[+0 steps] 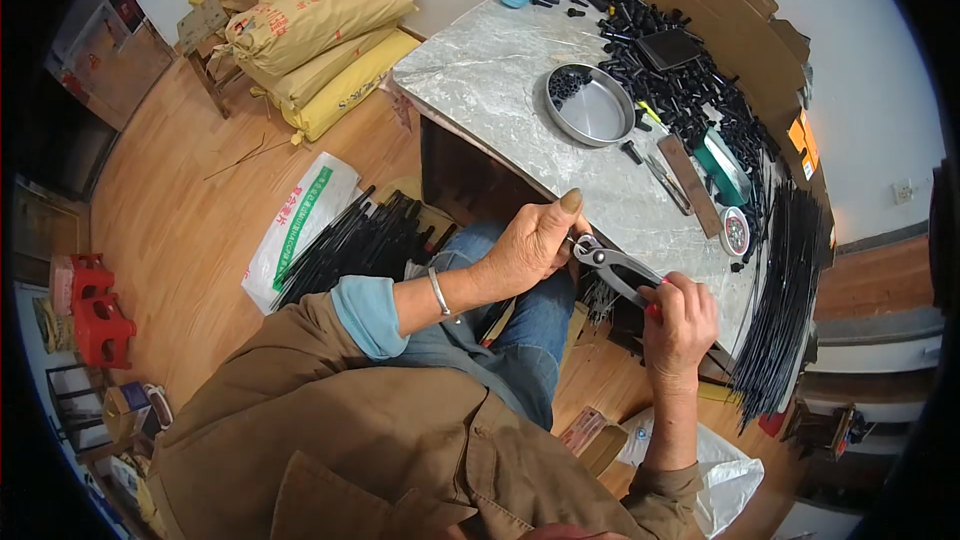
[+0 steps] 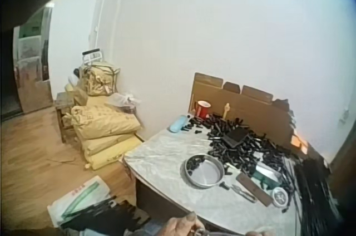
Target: Assembling cable harnesses by attaching plastic components and trimming with pliers.
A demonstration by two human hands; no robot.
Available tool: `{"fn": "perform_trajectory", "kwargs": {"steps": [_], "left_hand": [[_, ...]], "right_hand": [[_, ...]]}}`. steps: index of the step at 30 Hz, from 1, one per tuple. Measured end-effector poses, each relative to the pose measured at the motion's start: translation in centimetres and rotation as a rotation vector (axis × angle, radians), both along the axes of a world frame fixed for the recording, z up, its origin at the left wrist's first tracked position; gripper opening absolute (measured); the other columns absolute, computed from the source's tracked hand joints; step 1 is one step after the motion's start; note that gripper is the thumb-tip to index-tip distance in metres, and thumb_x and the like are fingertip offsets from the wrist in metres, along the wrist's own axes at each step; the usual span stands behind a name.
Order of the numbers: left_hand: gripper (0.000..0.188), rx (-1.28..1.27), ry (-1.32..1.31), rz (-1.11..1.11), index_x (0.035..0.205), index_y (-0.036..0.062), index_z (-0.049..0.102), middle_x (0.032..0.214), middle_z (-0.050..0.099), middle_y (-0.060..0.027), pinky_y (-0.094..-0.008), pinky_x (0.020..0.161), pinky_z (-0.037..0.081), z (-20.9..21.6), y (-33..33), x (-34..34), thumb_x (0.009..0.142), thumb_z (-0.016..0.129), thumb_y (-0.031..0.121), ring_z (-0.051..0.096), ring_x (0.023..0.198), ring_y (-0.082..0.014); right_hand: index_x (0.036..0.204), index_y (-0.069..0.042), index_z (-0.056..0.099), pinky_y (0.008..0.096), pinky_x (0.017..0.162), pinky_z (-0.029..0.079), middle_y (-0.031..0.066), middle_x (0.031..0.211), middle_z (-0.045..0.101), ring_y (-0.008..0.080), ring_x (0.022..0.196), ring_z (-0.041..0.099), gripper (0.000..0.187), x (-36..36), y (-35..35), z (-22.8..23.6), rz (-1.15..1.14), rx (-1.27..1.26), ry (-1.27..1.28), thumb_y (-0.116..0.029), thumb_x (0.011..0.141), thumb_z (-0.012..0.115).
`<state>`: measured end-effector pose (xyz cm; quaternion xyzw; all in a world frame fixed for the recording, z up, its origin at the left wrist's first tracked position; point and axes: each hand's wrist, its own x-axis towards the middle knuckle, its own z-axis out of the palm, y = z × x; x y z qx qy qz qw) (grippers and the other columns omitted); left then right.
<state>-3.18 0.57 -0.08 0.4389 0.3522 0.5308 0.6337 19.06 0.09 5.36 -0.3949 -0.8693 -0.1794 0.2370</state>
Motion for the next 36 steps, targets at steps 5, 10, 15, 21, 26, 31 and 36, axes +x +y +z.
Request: {"fn": "perform_trajectory", "kwargs": {"steps": [5,10,15,21,26,31,36], "left_hand": [[0.037,0.614,0.524,0.36,0.085,0.0013,0.062,0.068,0.057,-0.0084,-0.0299,0.053,0.045,-2.3,1.6,1.5,0.098,0.039,0.028,0.054,0.06,-0.0166],[0.046,0.39,0.48,0.203,0.071,0.0025,0.057,0.07,0.059,-0.0068,-0.0302,0.066,0.043,-2.6,1.7,1.0,0.098,0.031,0.029,0.055,0.067,-0.0164],[0.061,0.017,0.204,0.05,0.076,0.0064,0.05,0.051,0.036,0.0037,-0.0197,0.036,0.021,-0.5,1.1,2.4,0.095,0.031,0.061,0.029,0.039,-0.0033],[0.066,0.078,0.282,0.031,0.077,0.0065,0.053,0.054,0.039,0.0036,-0.019,0.038,0.023,-0.3,0.8,2.8,0.092,0.03,0.066,0.035,0.042,-0.0039],[0.065,0.114,0.34,0.035,0.076,0.0072,0.053,0.055,0.04,0.0036,-0.0187,0.039,0.024,-0.5,0.3,2.3,0.092,0.03,0.066,0.036,0.042,-0.0037],[0.066,0.007,0.197,-0.005,0.074,0.0068,0.051,0.056,0.039,0.0038,-0.0186,0.039,0.025,-0.9,0.6,2.9,0.092,0.03,0.066,0.035,0.043,-0.0043],[0.067,0.08,0.273,0.016,0.074,0.0069,0.051,0.058,0.039,0.0033,-0.0181,0.04,0.026,-0.7,0.1,2.4,0.091,0.029,0.068,0.035,0.044,-0.0042]], "right_hand": [[0.093,-0.003,0.053,0.0288,0.048,0.047,0.0076,0.064,0.06,0.0157,0.051,0.059,0.019,0.7,-2.6,-2.2,-0.103,-0.943,0.46,-0.006,0.081,0.068],[0.09,-0.004,0.045,0.0291,0.034,0.042,0.0064,0.054,0.053,0.0146,0.038,0.049,0.017,-0.7,-5.1,-3.8,0.133,-2.33,1.2,-0.01,0.082,0.059],[0.099,0.002,0.045,0.0437,0.065,0.046,0.0195,0.074,0.058,0.0369,0.075,0.061,0.032,0.6,-4.1,-1.2,-0.132,-1.31,0.26,-0.013,0.078,0.064],[0.08,0.001,0.053,0.0336,0.045,0.05,0.0111,0.061,0.06,0.0235,0.051,0.062,0.028,1.6,-6.3,-1.8,-0.009,-1.775,1.044,-0.024,0.09,0.058],[0.092,-0.001,0.051,0.0303,0.04,0.048,0.0081,0.063,0.058,0.0163,0.046,0.058,0.025,1.4,-6.5,-2.2,0.133,-1.985,0.963,-0.02,0.084,0.066],[0.102,0.002,0.051,0.039,0.062,0.049,0.0179,0.077,0.063,0.0349,0.065,0.063,0.026,2.3,-5.0,-2.9,0.035,-0.571,0.409,-0.014,0.084,0.06],[0.082,-0.001,0.053,0.0245,0.039,0.046,0.0055,0.06,0.059,0.0108,0.045,0.057,0.025,1.5,-6.6,-1.4,0.113,-1.793,1.073,-0.023,0.092,0.058]]}}
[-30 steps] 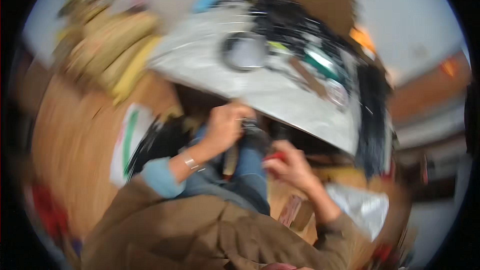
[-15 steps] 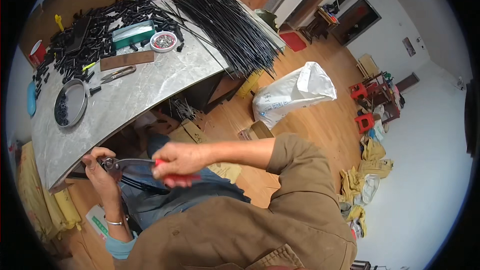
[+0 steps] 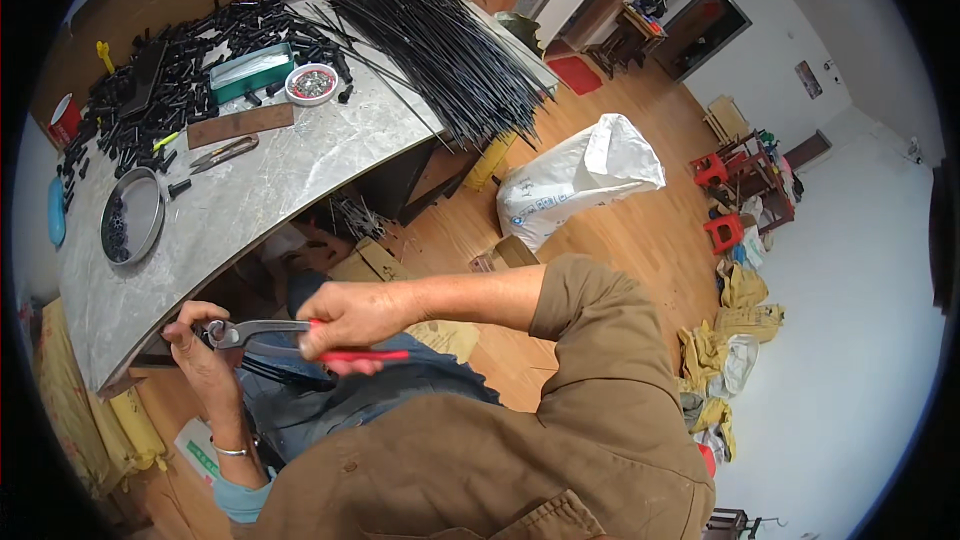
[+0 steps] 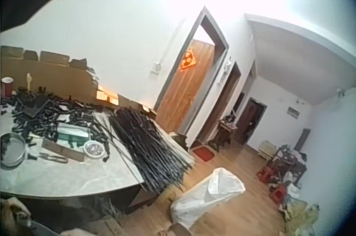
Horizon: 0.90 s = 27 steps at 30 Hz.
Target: Assembling cable harnesses by attaching plastic components and trimming with pliers.
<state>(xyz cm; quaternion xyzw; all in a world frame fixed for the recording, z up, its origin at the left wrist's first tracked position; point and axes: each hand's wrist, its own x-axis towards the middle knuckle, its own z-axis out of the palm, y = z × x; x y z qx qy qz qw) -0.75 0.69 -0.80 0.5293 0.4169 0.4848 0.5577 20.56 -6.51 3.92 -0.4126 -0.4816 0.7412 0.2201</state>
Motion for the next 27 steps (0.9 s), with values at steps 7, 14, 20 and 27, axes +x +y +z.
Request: {"fn": "perform_trajectory", "kwargs": {"steps": [7,14,20,27], "left_hand": [[0.067,0.03,0.062,0.055,0.074,0.0075,0.051,0.061,0.04,0.0031,-0.0174,0.041,0.027,-0.2,0.3,0.1,0.09,0.03,0.069,0.036,0.045,-0.004],[0.066,-0.07,-0.071,0.033,0.075,0.0081,0.051,0.061,0.041,0.0032,-0.0171,0.041,0.027,-0.5,0.8,0.1,0.09,0.031,0.07,0.036,0.046,-0.0043],[0.068,0.013,0.084,-0.005,0.077,0.0081,0.054,0.061,0.042,0.0025,-0.0171,0.041,0.03,-0.8,0.4,-1.4,0.091,0.026,0.069,0.04,0.047,-0.0049],[0.054,0.456,0.281,0.177,0.076,0.0043,0.061,0.067,0.057,-0.003,-0.0233,0.042,0.036,-1.5,1.5,0.1,0.102,0.03,0.039,0.047,0.048,-0.0079]], "right_hand": [[0.101,0.001,0.053,0.035,0.06,0.051,0.0111,0.073,0.061,0.0235,0.071,0.065,0.034,0.9,2.0,1.8,0.339,0.343,-0.363,-0.019,0.078,0.069],[0.091,0.002,0.058,0.0377,0.06,0.05,0.0152,0.068,0.062,0.0304,0.068,0.064,0.025,0.8,1.7,1.6,0.058,0.791,-0.629,-0.023,0.089,0.058],[0.077,-0.003,0.052,0.0255,0.036,0.043,0.0067,0.055,0.056,0.0138,0.038,0.054,0.021,-0.7,0.6,-1.6,0.104,-0.277,0.236,-0.02,0.087,0.06],[0.125,-0.008,0.046,0.0422,0.072,0.049,0.0182,0.098,0.061,0.0337,0.089,0.063,0.048,-0.8,2.3,2.3,0.073,0.896,-0.95,-0.003,0.079,0.057]]}}
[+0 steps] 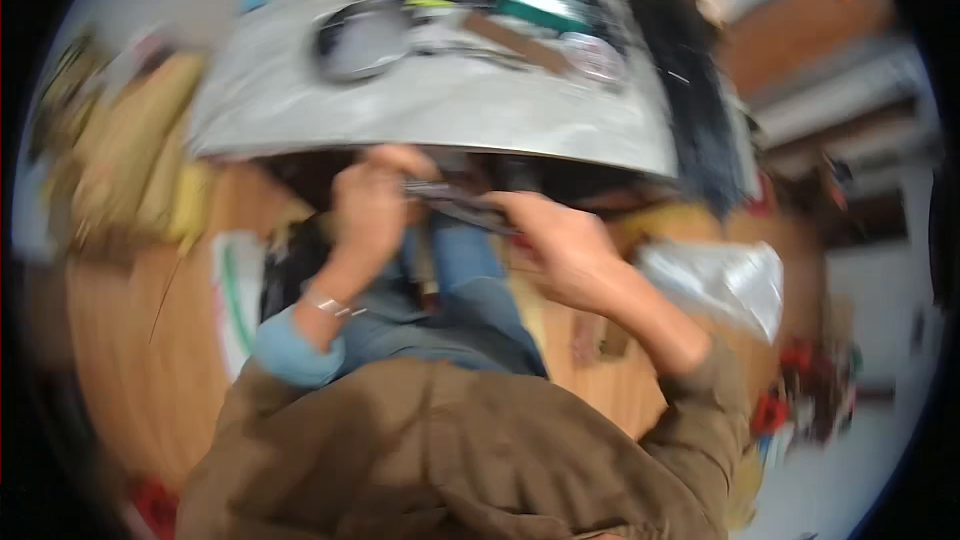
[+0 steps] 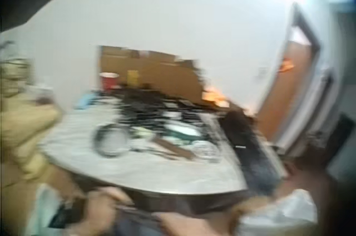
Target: Assembling cable harnesses by attaching plastic components and trimming with pliers.
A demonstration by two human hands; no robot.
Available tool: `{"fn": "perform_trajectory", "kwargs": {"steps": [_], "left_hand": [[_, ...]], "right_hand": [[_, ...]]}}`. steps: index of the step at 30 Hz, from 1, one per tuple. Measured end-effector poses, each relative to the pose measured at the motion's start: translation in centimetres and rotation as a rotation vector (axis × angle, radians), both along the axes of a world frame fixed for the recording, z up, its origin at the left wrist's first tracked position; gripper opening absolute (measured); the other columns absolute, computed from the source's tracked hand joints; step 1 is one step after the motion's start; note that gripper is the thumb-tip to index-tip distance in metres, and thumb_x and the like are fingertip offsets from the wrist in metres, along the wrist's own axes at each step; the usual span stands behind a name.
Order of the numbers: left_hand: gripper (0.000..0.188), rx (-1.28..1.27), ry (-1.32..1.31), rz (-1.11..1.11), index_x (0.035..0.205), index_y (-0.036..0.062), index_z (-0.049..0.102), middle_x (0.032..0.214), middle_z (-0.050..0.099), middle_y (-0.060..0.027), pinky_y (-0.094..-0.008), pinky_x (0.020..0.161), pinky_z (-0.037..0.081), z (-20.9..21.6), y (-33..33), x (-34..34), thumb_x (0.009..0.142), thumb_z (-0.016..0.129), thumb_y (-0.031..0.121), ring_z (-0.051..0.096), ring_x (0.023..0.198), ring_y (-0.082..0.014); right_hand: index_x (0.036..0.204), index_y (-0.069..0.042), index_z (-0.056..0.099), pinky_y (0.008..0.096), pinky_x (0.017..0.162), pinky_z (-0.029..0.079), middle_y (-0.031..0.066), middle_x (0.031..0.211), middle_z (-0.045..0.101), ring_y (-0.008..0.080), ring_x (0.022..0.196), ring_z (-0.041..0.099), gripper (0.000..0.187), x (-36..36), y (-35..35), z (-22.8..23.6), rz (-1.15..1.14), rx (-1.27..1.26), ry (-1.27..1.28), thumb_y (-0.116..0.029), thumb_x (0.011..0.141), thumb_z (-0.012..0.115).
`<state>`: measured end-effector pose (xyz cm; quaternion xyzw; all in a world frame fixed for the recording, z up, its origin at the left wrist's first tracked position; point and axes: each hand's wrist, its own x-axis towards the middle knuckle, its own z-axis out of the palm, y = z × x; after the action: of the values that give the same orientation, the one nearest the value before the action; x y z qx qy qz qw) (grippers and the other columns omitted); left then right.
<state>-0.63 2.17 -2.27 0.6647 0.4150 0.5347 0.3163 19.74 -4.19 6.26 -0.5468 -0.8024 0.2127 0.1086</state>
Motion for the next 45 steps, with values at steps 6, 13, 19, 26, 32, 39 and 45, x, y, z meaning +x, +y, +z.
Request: {"fn": "perform_trajectory", "kwargs": {"steps": [6,13,19,26,32,39,45], "left_hand": [[0.07,-0.023,-0.356,-0.175,0.075,0.0034,0.059,0.06,0.048,0.0026,-0.0208,0.043,0.029,-0.2,-0.1,0.4,0.094,0.026,0.062,0.039,0.048,-0.004],[0.068,-0.436,-0.431,-0.383,0.074,0.0032,0.056,0.053,0.039,0.0042,-0.0213,0.042,0.027,1.2,-0.2,-0.5,0.092,0.03,0.064,0.035,0.047,-0.0031],[0.071,-0.46,-0.425,-0.44,0.073,0.004,0.057,0.054,0.04,0.004,-0.021,0.041,0.024,1.5,-0.3,-0.9,0.091,0.028,0.066,0.034,0.047,-0.0033],[0.068,-0.418,-0.401,-0.442,0.075,0.0039,0.057,0.051,0.037,0.0038,-0.0219,0.041,0.024,1.1,-0.1,-0.8,0.093,0.029,0.063,0.034,0.045,-0.0044],[0.063,-0.477,-0.411,-0.499,0.076,0.003,0.058,0.05,0.038,0.0038,-0.0215,0.04,0.026,1.5,0.0,-0.3,0.097,0.03,0.055,0.037,0.043,-0.0044],[0.074,-0.552,-0.51,-0.335,0.078,-0.0022,0.056,0.046,0.029,0.0053,-0.0206,0.035,0.023,1.4,0.5,-0.7,0.094,0.024,0.062,0.025,0.037,-0.0036],[0.076,-0.554,-0.505,-0.417,0.081,-0.0029,0.057,0.047,0.033,0.0046,-0.0195,0.037,0.026,1.5,0.7,-0.1,0.094,0.023,0.064,0.029,0.04,-0.0032]], "right_hand": [[0.105,0.004,0.056,0.0249,0.049,0.044,0.0026,0.067,0.055,0.0101,0.052,0.052,0.03,0.0,-0.7,-1.6,-0.151,-1.009,0.71,-0.024,0.094,0.056],[0.119,0.006,0.051,0.0253,0.056,0.049,0.0083,0.077,0.06,0.0142,0.061,0.059,0.046,-0.3,0.3,-0.5,-0.161,-1.041,0.842,-0.032,0.093,0.057],[0.116,0.006,0.052,0.0251,0.053,0.047,0.0055,0.072,0.057,0.0128,0.057,0.057,0.046,0.1,0.6,0.0,-0.115,-1.118,0.748,-0.034,0.094,0.055],[0.088,-0.002,0.051,0.0239,0.045,0.038,-0.0007,0.06,0.042,0.009,0.048,0.042,0.038,-1.0,-0.5,-0.5,-0.215,-1.132,0.727,-0.039,0.095,0.053],[0.08,-0.004,0.049,0.0244,0.044,0.033,-0.0031,0.057,0.036,0.0077,0.048,0.035,0.038,-0.9,-1.0,-0.4,-0.284,-1.214,0.733,-0.038,0.096,0.05],[0.088,-0.005,0.059,0.0395,0.06,0.047,0.015,0.078,0.063,0.0346,0.073,0.061,0.011,5.0,6.5,-3.9,0.027,0.595,-0.082,-0.002,0.077,0.061],[0.098,-0.009,0.065,0.0463,0.07,0.047,0.0173,0.088,0.066,0.0379,0.084,0.062,0.02,15.1,17.2,-4.2,-0.654,0.476,-0.239,-0.02,0.082,0.059]]}}
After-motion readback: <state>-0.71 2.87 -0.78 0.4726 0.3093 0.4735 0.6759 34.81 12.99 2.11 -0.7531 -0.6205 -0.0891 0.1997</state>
